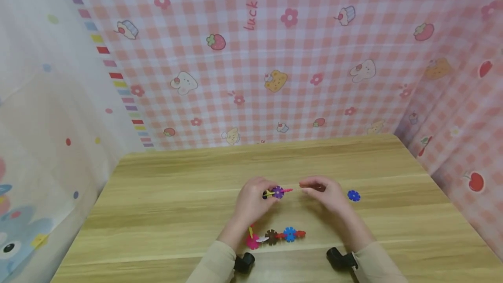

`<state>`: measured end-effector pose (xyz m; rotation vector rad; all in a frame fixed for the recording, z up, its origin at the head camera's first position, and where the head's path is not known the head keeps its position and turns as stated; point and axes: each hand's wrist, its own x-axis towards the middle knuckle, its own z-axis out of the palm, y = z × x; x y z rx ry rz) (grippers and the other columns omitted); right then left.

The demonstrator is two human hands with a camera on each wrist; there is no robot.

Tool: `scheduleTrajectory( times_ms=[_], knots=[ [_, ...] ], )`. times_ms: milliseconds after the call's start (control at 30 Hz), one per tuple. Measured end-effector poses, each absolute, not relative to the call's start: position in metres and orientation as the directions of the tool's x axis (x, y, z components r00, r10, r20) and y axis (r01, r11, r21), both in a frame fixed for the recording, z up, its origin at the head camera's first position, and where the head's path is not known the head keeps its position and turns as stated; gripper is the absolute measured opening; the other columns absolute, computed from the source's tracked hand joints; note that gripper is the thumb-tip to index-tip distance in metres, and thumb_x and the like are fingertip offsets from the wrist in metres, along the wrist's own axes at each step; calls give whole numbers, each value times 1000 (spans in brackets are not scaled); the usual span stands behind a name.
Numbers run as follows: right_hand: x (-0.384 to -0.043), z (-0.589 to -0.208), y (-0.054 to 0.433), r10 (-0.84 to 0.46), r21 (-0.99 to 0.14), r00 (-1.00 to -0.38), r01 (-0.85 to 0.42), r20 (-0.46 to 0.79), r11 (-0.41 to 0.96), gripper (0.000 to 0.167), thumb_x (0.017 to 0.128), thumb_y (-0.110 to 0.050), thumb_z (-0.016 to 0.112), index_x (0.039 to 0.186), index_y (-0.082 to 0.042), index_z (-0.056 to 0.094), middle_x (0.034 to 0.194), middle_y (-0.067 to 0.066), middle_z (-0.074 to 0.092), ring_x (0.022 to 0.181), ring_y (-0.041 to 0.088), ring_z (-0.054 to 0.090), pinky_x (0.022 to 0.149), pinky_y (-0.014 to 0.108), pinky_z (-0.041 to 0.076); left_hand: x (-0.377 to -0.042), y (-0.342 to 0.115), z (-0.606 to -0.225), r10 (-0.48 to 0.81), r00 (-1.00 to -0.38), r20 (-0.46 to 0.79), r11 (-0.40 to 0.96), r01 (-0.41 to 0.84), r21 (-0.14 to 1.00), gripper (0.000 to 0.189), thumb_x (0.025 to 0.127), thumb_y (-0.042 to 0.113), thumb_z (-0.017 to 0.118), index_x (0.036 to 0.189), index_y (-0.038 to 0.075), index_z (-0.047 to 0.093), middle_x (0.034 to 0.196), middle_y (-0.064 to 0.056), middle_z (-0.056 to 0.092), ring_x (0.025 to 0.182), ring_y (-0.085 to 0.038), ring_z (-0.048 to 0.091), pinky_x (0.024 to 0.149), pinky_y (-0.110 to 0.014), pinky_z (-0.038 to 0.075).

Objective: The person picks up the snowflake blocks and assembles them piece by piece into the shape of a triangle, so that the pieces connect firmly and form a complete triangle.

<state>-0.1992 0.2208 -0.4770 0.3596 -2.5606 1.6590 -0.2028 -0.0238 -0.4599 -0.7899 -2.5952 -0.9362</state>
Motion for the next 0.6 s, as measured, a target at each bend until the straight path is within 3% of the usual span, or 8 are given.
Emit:
scheduleTrajectory(
  times_ms=[400,600],
  knots=[
    [-183,-479,303,-9,-827,-980,-173,200,535,27,92,-9,70,115,5,67,113,22,68,91,-6,58,79,11,46,-205,-27,-464,394,-813,429,650,576,495,37,77,16,85,110,7,73,107,-5,73,102,-23,65,96,-40,50],
    [-178,-486,331,-5,-815,-987,-134,159,564,33,92,-11,71,119,7,65,113,23,67,89,-7,57,77,11,46,-205,-28,-463,395,-811,431,653,578,489,35,77,16,86,108,8,74,103,-3,73,98,-21,65,92,-38,52]
  ],
)
